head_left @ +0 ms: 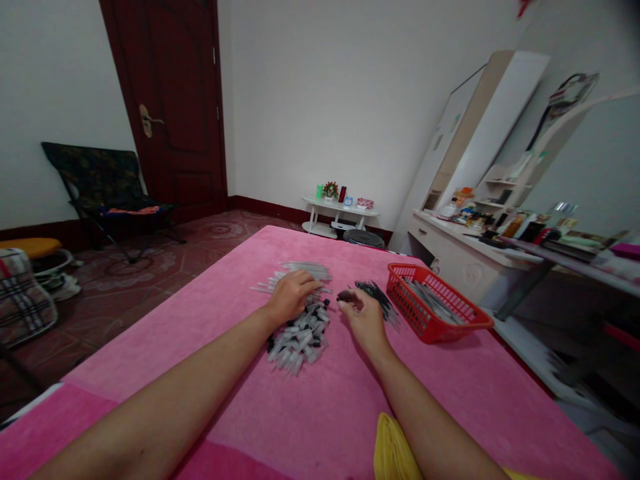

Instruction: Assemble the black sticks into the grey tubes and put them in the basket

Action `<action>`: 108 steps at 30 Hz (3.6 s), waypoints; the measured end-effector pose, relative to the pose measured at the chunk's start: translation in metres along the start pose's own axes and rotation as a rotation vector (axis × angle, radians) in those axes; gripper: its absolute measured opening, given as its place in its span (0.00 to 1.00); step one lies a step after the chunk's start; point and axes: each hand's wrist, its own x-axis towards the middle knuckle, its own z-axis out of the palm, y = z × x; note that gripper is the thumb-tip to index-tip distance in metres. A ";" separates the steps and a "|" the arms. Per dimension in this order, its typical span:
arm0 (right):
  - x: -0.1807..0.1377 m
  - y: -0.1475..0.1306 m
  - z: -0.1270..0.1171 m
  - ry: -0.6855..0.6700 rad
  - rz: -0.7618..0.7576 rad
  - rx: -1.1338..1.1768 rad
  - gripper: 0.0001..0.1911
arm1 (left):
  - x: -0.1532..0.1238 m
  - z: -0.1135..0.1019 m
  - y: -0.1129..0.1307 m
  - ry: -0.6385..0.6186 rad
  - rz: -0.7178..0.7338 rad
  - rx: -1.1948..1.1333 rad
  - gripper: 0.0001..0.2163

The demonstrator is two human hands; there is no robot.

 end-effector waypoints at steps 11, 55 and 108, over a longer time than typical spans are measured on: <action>0.000 0.005 -0.001 0.014 -0.044 -0.056 0.07 | 0.002 -0.001 0.005 -0.041 0.065 0.036 0.14; -0.003 0.011 -0.005 -0.077 -0.021 -0.351 0.20 | 0.003 -0.001 0.011 -0.041 0.106 -0.015 0.10; -0.007 0.007 0.002 -0.232 0.150 -0.139 0.28 | 0.002 -0.003 0.007 -0.017 0.097 0.002 0.11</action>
